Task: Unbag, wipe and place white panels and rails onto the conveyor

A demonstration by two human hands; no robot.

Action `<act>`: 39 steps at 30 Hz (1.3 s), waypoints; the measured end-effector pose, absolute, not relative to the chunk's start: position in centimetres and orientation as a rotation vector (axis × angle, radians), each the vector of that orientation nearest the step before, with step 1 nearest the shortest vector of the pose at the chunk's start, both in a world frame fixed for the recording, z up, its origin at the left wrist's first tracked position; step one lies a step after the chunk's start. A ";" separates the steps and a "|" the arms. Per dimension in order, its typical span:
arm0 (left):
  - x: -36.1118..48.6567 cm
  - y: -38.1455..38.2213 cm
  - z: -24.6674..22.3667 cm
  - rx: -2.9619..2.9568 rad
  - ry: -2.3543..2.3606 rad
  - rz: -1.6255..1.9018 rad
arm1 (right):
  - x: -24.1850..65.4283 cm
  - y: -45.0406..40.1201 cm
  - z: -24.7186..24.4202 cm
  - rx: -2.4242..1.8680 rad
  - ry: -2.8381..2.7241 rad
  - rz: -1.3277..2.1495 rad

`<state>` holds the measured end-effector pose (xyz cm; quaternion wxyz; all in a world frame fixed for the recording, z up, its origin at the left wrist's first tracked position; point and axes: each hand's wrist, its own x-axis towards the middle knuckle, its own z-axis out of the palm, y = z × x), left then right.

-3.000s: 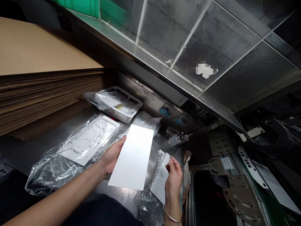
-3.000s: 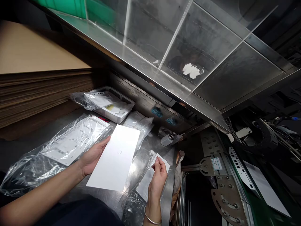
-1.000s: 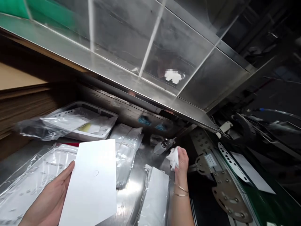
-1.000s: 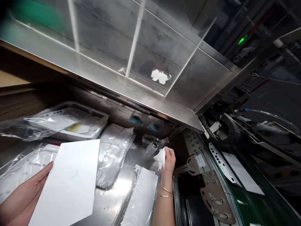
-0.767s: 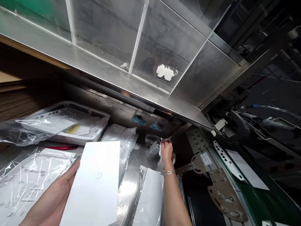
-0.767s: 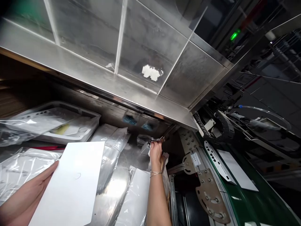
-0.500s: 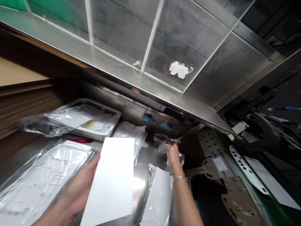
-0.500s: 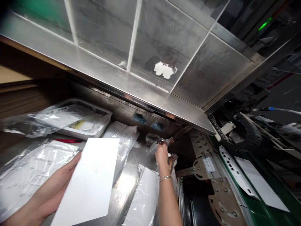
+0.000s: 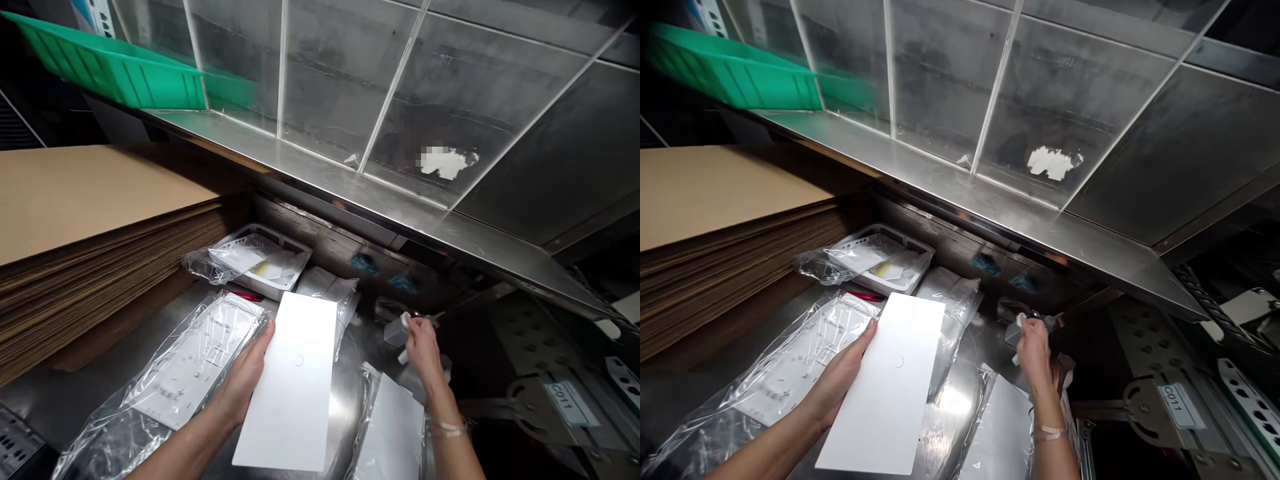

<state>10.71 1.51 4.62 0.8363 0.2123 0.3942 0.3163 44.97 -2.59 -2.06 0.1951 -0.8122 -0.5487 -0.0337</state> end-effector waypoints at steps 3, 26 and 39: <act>10.8 1.3 4.9 0.576 0.930 0.685 | 36.4 -5.1 0.0 -1.853 -1.780 0.016; 9.7 0.1 5.0 0.832 1.060 0.905 | 21.8 -8.0 2.7 -1.626 -2.015 -0.073; 6.1 2.2 4.9 0.483 0.916 0.898 | 27.9 0.8 1.3 -1.464 -1.273 0.505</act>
